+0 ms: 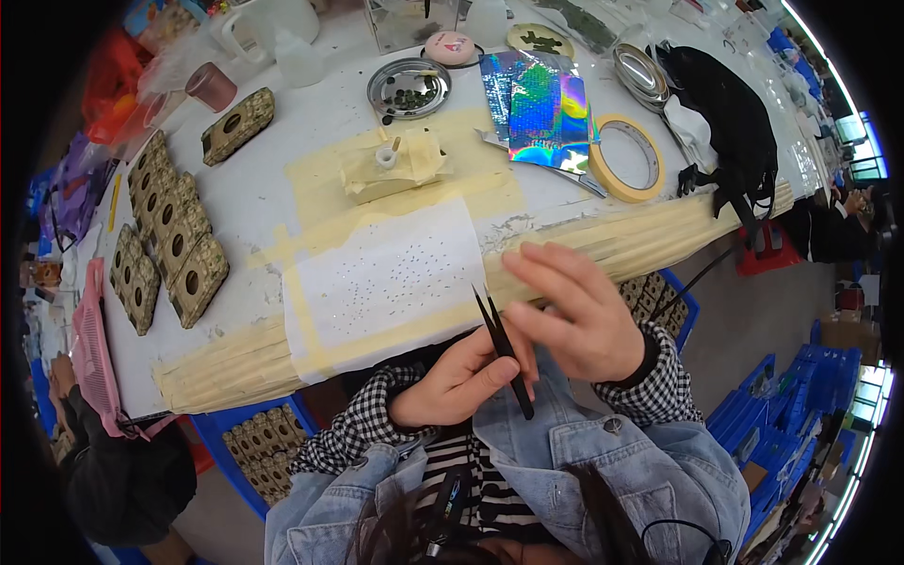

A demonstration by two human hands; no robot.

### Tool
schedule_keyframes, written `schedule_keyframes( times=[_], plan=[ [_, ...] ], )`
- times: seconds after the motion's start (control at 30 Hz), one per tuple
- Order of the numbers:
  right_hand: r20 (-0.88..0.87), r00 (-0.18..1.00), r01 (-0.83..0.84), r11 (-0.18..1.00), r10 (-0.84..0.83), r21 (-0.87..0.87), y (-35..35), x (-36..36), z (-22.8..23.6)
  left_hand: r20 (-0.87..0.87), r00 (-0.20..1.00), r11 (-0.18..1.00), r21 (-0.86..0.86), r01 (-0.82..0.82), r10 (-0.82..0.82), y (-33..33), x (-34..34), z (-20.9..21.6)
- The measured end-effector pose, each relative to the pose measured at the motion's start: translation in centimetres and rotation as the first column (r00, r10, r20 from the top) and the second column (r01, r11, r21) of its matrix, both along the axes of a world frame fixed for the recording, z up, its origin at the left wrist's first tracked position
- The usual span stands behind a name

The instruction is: Detailing toy tank hulls using tweezers, a pen, and scissors at a workbench.

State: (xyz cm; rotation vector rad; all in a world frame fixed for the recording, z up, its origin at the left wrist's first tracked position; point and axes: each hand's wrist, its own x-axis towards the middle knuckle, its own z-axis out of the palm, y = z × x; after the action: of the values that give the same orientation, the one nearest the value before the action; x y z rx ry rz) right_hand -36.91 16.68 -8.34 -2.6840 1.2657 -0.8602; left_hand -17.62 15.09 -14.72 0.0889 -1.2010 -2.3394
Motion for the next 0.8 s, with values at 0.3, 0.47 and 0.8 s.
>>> schedule_keyframes(
  times=[0.3, 0.47, 0.8],
  plan=[
    [-0.022, 0.814, 0.574, 0.809, -0.581, -0.127, -4.2, -2.3, -0.3, 0.124, 0.971, 0.978, 0.063, 0.197, -0.203, -0.1, 0.3, 0.0],
    [-0.054, 0.831, 0.550, 0.833, -0.553, -0.063, -4.0, -2.3, 0.0, 0.128, 0.967, 0.974, 0.073, 0.213, -0.221, -0.3, 0.4, 0.0],
    [0.101, 0.827, 0.541, 0.831, -0.553, 0.129, -2.3, -2.3, 0.5, 0.060, 0.962, 0.954, 0.158, 0.255, -0.267, -0.1, 0.0, -0.4]
  ],
)
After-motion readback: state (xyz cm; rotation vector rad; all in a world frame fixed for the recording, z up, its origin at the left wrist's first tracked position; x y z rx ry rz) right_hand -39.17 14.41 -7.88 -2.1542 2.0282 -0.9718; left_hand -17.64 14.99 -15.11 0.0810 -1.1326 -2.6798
